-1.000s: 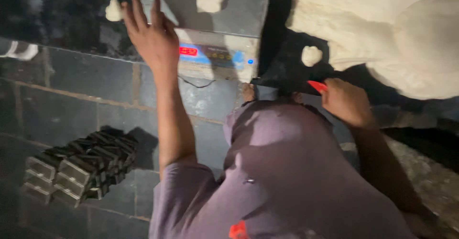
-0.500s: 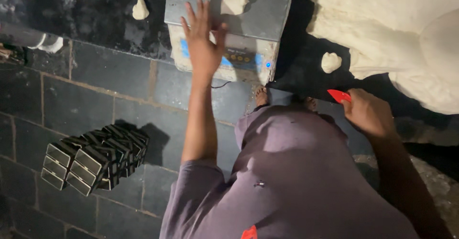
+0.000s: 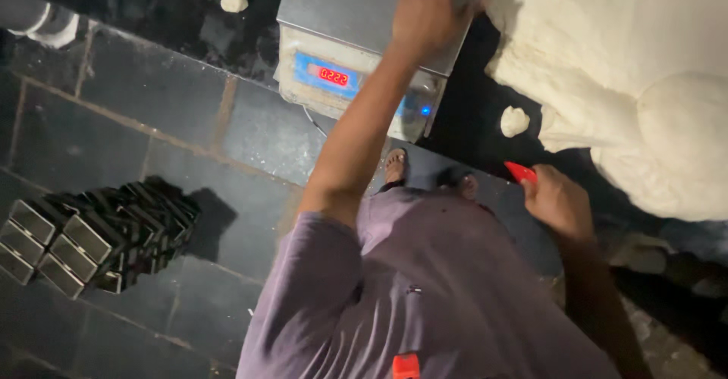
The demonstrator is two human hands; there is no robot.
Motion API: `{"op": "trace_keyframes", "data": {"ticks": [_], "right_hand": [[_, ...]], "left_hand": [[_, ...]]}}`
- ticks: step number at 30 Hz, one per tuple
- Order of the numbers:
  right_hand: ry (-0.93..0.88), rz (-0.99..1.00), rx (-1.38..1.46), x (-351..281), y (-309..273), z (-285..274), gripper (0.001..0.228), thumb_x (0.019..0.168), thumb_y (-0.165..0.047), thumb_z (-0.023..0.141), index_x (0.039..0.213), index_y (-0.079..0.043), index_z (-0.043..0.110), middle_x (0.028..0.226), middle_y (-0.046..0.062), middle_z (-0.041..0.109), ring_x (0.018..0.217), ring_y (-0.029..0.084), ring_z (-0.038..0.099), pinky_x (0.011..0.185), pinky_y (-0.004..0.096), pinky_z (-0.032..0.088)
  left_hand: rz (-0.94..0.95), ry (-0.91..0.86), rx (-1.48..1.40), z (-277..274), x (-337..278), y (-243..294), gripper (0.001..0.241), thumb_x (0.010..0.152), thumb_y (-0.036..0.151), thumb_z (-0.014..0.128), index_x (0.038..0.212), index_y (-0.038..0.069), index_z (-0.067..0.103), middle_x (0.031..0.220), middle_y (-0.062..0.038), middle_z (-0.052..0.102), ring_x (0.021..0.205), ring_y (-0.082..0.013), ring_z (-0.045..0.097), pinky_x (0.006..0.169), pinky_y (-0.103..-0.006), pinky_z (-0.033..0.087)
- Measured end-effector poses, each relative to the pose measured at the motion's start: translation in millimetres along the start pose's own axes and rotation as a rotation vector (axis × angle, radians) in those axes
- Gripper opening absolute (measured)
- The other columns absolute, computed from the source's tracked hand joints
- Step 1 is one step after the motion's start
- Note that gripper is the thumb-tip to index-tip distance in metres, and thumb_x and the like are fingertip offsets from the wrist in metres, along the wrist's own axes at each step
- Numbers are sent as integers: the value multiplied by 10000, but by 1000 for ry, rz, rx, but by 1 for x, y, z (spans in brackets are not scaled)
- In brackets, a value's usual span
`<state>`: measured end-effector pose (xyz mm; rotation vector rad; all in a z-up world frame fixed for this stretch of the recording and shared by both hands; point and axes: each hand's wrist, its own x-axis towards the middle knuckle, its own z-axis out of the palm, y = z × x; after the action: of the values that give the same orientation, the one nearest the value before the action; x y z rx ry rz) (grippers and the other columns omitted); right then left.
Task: The person repeatedly cuts small pieces of dough from a large mass using a red plastic scraper, places each piece on a digital scale to check weight, and then moves the portioned dough to the side of the table.
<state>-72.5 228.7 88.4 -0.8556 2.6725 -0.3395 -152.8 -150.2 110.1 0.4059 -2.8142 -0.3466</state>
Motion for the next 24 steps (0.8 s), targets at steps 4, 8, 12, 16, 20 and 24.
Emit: {"op": "trace_keyframes", "data": {"ticks": [4,8,12,16,20,24], "right_hand": [[18,50,23,-2,-2,0,235,945,-266,670,1033,-49,648,968,187,688,902,432,666,765,525,522],[48,39,89,-11,0,6,209,975,-260,651,1042,-62,652,997,178,692,918,429,668,766,520,525],[46,45,47,-5,5,7,206,965,-258,655,1042,-67,658,1000,172,697,912,415,679,770,511,534],[72,7,13,-8,1,9,252,976,-280,671,1065,-45,661,977,184,694,892,409,685,752,502,541],[52,-14,-30,-1,3,10,186,970,-242,654,991,-57,653,920,172,692,840,405,683,714,507,540],[-10,-12,-21,-2,0,10,198,981,-243,627,964,-46,634,911,162,680,803,378,688,681,488,548]], "left_hand": [[288,26,33,9,-71,-20,602,943,195,633,1518,69,504,1548,-140,468,1466,-392,420,1234,-473,370],[163,-24,-85,-45,-107,-110,775,724,91,598,1493,66,504,1554,-158,461,1471,-340,413,1210,-415,399],[-69,434,425,-129,-88,-262,578,985,111,574,1548,22,474,1596,-219,439,1499,-458,329,1255,-537,273],[-345,307,184,-161,-87,-332,431,1099,340,556,1404,36,567,1428,-216,588,1347,-422,517,1161,-529,388],[-25,497,-92,-118,-80,-252,294,1147,152,586,1409,24,621,1412,-166,650,1360,-332,587,1156,-469,499],[284,208,-403,-44,-105,-77,409,967,31,708,1371,13,646,1248,-134,713,1210,-382,642,1078,-494,492]]}}
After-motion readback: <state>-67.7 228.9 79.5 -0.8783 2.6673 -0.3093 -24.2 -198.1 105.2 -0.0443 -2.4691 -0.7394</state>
